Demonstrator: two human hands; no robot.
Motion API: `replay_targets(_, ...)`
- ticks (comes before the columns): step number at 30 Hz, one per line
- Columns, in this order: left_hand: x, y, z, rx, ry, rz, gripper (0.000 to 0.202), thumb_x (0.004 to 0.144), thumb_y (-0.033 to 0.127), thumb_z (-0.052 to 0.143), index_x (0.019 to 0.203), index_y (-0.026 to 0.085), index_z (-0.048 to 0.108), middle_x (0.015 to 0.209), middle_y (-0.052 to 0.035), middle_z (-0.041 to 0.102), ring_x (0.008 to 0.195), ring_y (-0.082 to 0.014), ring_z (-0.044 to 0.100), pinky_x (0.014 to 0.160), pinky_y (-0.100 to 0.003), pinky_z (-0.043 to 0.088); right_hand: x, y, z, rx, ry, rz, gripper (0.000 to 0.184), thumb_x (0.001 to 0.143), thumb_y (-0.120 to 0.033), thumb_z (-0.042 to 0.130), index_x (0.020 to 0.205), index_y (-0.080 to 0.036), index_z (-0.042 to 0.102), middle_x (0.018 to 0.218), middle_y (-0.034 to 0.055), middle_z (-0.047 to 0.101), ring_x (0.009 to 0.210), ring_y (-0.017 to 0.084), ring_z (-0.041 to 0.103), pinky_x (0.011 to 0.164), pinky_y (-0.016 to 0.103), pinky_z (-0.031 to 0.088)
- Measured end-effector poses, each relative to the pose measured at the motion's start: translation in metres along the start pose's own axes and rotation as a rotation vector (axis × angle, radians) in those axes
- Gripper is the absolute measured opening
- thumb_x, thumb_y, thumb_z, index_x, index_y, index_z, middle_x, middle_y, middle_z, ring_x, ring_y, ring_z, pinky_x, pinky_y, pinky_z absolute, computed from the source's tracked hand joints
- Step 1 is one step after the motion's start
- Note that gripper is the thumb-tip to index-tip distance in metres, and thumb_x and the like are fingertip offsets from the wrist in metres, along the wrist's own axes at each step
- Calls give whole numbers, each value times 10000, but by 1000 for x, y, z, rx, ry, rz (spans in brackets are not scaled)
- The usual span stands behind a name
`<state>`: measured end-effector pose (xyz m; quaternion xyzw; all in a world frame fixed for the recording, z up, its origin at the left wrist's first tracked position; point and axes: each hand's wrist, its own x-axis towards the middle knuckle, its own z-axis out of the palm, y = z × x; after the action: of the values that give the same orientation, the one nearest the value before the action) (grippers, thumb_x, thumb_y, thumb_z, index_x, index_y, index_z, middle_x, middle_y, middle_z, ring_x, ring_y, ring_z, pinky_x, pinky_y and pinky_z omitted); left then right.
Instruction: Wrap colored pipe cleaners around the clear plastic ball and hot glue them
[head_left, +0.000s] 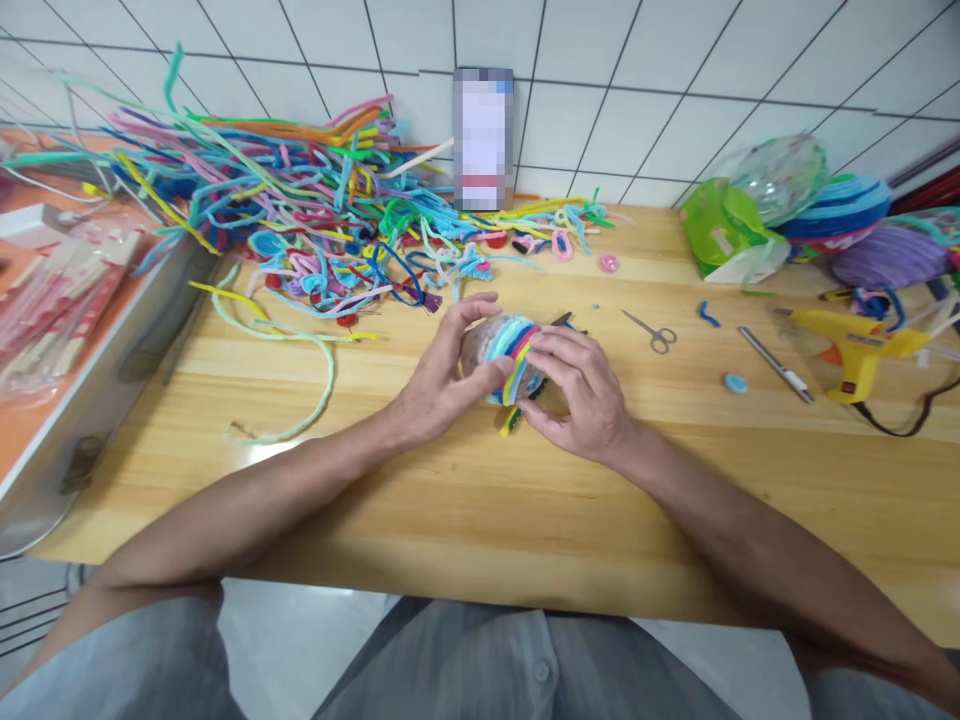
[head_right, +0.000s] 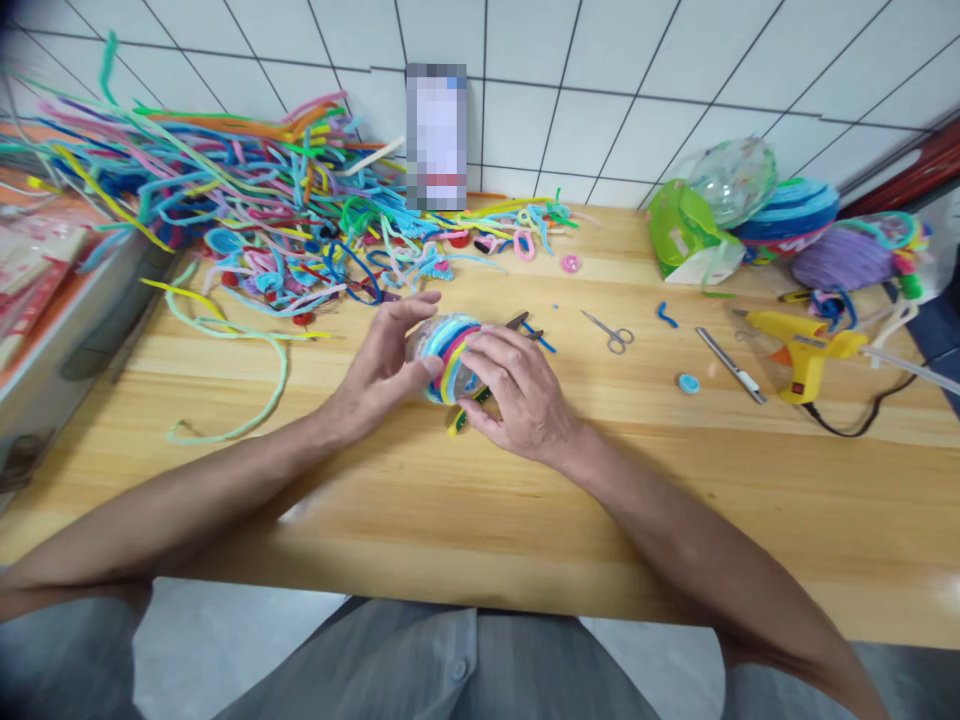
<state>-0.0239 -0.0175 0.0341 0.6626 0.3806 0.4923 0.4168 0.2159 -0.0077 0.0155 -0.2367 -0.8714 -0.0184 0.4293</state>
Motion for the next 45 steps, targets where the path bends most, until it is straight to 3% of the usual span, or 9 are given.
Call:
replay_targets(2, 1, 1, -3, 159, -101, 53, 668, 998, 511, 792, 1556, 275, 511, 1646, -133, 546, 1534, -303, 559, 1312, -496, 470, 1, 0, 0, 2, -7, -7, 742, 959, -304, 809, 1624, -248, 485, 1413, 170, 733, 1396, 403, 699, 1092, 656, 654)
replay_targets(5, 5, 4, -8, 324, -187, 121, 616, 1044, 446, 732, 1582, 259, 496, 1571, -144, 590, 1512, -303, 564, 1308, -516, 476, 3, -3, 1, 8, -5, -17, 719, 968, -286, 800, 1616, -258, 490, 1397, 156, 738, 1413, 395, 694, 1102, 650, 655)
replay_targets(12, 5, 5, -5, 386, -133, 225, 535, 1027, 408, 750, 1482, 267, 508, 1444, -122, 607, 1393, -292, 603, 1220, -506, 533, 4, -3, -3, 17, -32, -30, 770, 973, -268, 784, 1656, -261, 429, 1405, 159, 728, 1381, 371, 714, 1103, 635, 666)
replay_targets(18, 4, -6, 0, 352, -98, 261, 554, 1015, 450, 774, 1442, 276, 468, 1440, -126, 544, 1434, -300, 552, 1233, -521, 512, 6, 3, -6, -35, -28, -81, 749, 950, -249, 815, 1615, -174, 480, 1374, 200, 720, 1372, 362, 709, 1090, 596, 683)
replay_targets(26, -2, -4, 3, 266, -107, 158, 440, 1082, 470, 677, 1398, 276, 439, 1498, -140, 496, 1444, -271, 558, 1243, -502, 509, 3, 2, -5, 11, -59, -46, 765, 962, -273, 798, 1642, -281, 447, 1432, 163, 703, 1388, 372, 702, 1085, 631, 668)
replay_targets(32, -2, -5, 2, 249, -121, 185, 447, 1072, 422, 704, 1407, 273, 449, 1495, -137, 511, 1467, -278, 550, 1260, -507, 495, 3, 3, -9, 51, -78, -17, 859, 941, -380, 797, 1695, -225, 416, 1519, 200, 667, 1430, 406, 663, 1151, 646, 608)
replay_targets(36, -4, -3, 2, 254, -132, 186, 445, 1077, 440, 693, 1409, 278, 446, 1496, -139, 513, 1463, -286, 544, 1253, -517, 501, 5, 5, -14, 126, -122, 52, 736, 1022, -460, 703, 1674, -263, 423, 1617, 189, 630, 1472, 396, 643, 1165, 646, 578)
replay_targets(41, -5, -2, 3, 255, -130, 176, 446, 1078, 449, 685, 1410, 282, 437, 1506, -143, 499, 1477, -293, 536, 1243, -527, 507, 7, 9, -14, 113, -58, 140, 489, 1090, -396, 618, 1551, -259, 533, 1425, 150, 750, 1336, 329, 715, 1129, 585, 587)
replay_targets(45, -5, -4, 3, 260, -117, 167, 451, 1073, 464, 687, 1408, 282, 446, 1502, -143, 517, 1462, -298, 551, 1223, -524, 523, 3, 10, -11, 85, -15, 129, 448, 1082, -360, 622, 1519, -281, 565, 1351, 121, 770, 1269, 316, 730, 1090, 569, 597)
